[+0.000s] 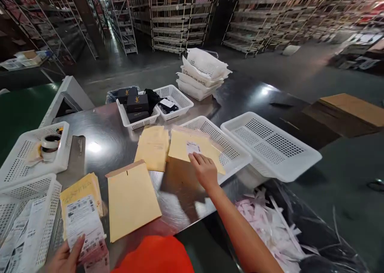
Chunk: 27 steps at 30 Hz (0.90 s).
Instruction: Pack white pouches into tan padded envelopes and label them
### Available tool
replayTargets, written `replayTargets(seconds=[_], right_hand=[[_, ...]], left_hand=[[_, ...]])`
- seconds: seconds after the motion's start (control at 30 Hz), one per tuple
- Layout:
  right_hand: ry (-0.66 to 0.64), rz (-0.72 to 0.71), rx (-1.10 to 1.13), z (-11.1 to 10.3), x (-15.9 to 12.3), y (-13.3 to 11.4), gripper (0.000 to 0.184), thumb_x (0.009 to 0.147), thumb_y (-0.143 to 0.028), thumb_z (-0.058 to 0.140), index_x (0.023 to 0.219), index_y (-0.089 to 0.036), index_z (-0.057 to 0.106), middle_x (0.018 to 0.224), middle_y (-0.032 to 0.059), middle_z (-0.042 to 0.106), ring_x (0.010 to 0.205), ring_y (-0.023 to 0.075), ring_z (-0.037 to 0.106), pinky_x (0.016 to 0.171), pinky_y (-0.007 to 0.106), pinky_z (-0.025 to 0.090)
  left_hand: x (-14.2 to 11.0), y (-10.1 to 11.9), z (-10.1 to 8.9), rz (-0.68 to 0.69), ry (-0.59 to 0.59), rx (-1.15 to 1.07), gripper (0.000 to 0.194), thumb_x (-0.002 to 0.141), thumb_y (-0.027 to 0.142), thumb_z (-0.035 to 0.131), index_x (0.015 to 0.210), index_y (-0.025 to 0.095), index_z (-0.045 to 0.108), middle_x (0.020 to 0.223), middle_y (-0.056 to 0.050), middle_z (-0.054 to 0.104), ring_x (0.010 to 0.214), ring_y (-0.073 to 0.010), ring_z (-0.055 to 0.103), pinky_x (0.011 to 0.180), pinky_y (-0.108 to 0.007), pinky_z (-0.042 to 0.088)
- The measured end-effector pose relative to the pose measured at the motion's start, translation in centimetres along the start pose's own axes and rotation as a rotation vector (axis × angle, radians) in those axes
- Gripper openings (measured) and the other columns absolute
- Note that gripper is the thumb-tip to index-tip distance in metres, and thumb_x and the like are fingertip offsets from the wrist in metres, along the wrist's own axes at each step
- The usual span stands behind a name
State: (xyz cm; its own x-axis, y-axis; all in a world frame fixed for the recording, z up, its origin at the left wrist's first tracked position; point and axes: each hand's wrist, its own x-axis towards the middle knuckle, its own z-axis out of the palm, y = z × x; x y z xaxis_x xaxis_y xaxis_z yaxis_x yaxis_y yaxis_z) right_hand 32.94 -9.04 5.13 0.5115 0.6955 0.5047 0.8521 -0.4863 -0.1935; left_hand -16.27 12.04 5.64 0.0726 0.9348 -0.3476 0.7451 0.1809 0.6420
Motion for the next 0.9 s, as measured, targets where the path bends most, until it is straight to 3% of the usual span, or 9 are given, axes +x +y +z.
replayTargets(seconds=[0.17, 0.27, 0.33, 0.4, 0.5, 0.6, 0.73, 0.83, 0.9], right_hand=[[-0.200, 0.173, -0.040, 4.7, 0.0, 0.3, 0.036, 0.093, -0.031, 0.044, 0.115, -0.010, 0.063, 0.107, 0.0217, 0.069, 0.092, 0.0310, 0.064, 0.074, 0.041, 0.051], [-0.129, 0.154, 0.278, 4.9, 0.3, -5.9, 0.045, 0.094, -0.040, 0.041, 0.124, -0.010, 0.056, 0.125, 0.0214, 0.061, 0.113, 0.0319, 0.058, 0.092, 0.047, 0.049], [-0.203, 0.154, 0.761, 4.2, 0.2, -11.6, 0.045, 0.094, -0.046, 0.041, 0.124, -0.016, 0.056, 0.126, 0.0161, 0.062, 0.114, 0.0279, 0.058, 0.095, 0.044, 0.049], [-0.432, 0.169, 1.248, 3.2, -0.3, -17.1, 0.045, 0.089, -0.054, 0.048, 0.119, -0.021, 0.058, 0.115, 0.0107, 0.066, 0.098, 0.0236, 0.065, 0.080, 0.037, 0.056], [-0.564, 0.460, 1.579, 2.3, -1.4, -22.5, 0.040, 0.076, -0.056, 0.065, 0.095, -0.021, 0.061, 0.072, 0.0004, 0.064, 0.060, 0.0165, 0.059, 0.050, 0.027, 0.049], [-0.509, 0.572, 1.552, 1.8, -2.5, -24.4, 0.027, 0.076, -0.048, 0.066, 0.077, -0.021, 0.061, 0.060, -0.0030, 0.056, 0.052, 0.0133, 0.052, 0.046, 0.025, 0.043], [-0.594, 0.325, 1.410, 1.1, -4.5, -24.9, 0.015, 0.079, -0.034, 0.062, 0.083, -0.021, 0.068, 0.072, -0.0003, 0.066, 0.060, 0.0136, 0.056, 0.055, 0.025, 0.044], [-0.666, 0.229, 1.351, 0.8, -6.2, -25.4, 0.020, 0.087, -0.037, 0.056, 0.092, -0.022, 0.067, 0.065, -0.0018, 0.064, 0.057, 0.0136, 0.055, 0.054, 0.025, 0.042], [-0.639, 0.225, 1.292, 1.2, -7.1, -25.6, 0.023, 0.091, -0.039, 0.052, 0.093, -0.022, 0.067, 0.065, -0.0011, 0.063, 0.059, 0.0147, 0.057, 0.057, 0.026, 0.043]], left_hand=[[-3.3, 5.6, 4.1, 0.322, -0.230, -0.078, 0.046, 0.074, 0.061, 0.060, 0.092, 0.021, 0.073, 0.100, -0.006, 0.077, 0.104, -0.0315, 0.067, 0.083, -0.035, 0.055], [-5.2, 8.1, 5.2, 0.447, -0.358, -0.097, 0.042, 0.083, 0.056, 0.055, 0.094, 0.020, 0.073, 0.099, -0.008, 0.076, 0.098, -0.0277, 0.069, 0.083, -0.032, 0.054], [-6.0, 9.1, 5.5, 0.474, -0.428, -0.101, 0.042, 0.086, 0.054, 0.051, 0.093, 0.018, 0.072, 0.095, -0.008, 0.076, 0.090, -0.0254, 0.069, 0.078, -0.031, 0.053], [-6.5, 9.4, 5.7, 0.476, -0.452, -0.095, 0.042, 0.087, 0.053, 0.049, 0.088, 0.017, 0.072, 0.089, -0.009, 0.075, 0.083, -0.0240, 0.068, 0.074, -0.030, 0.052], [-6.6, 8.4, 5.7, 0.433, -0.441, -0.082, 0.045, 0.087, 0.054, 0.048, 0.085, 0.016, 0.071, 0.090, -0.010, 0.075, 0.083, -0.0247, 0.068, 0.075, -0.031, 0.051], [-6.2, 7.0, 5.4, 0.332, -0.420, -0.045, 0.049, 0.083, 0.054, 0.050, 0.104, 0.013, 0.069, 0.109, -0.015, 0.072, 0.101, -0.0286, 0.066, 0.087, -0.034, 0.051], [-5.5, 7.3, 5.2, 0.270, -0.266, -0.101, 0.075, 0.070, 0.050, 0.065, 0.132, 0.011, 0.050, 0.143, -0.017, 0.051, 0.130, -0.0305, 0.048, 0.106, -0.037, 0.040], [-5.1, 8.8, 5.9, 0.229, -0.327, -0.318, 0.043, 0.074, 0.051, 0.063, 0.098, 0.015, 0.063, 0.103, -0.010, 0.070, 0.098, -0.0238, 0.064, 0.084, -0.031, 0.049], [-5.0, 9.4, 7.0, 0.162, -0.332, -0.415, 0.038, 0.075, 0.055, 0.062, 0.070, 0.018, 0.056, 0.067, -0.001, 0.061, 0.065, -0.0161, 0.057, 0.061, -0.026, 0.045]])
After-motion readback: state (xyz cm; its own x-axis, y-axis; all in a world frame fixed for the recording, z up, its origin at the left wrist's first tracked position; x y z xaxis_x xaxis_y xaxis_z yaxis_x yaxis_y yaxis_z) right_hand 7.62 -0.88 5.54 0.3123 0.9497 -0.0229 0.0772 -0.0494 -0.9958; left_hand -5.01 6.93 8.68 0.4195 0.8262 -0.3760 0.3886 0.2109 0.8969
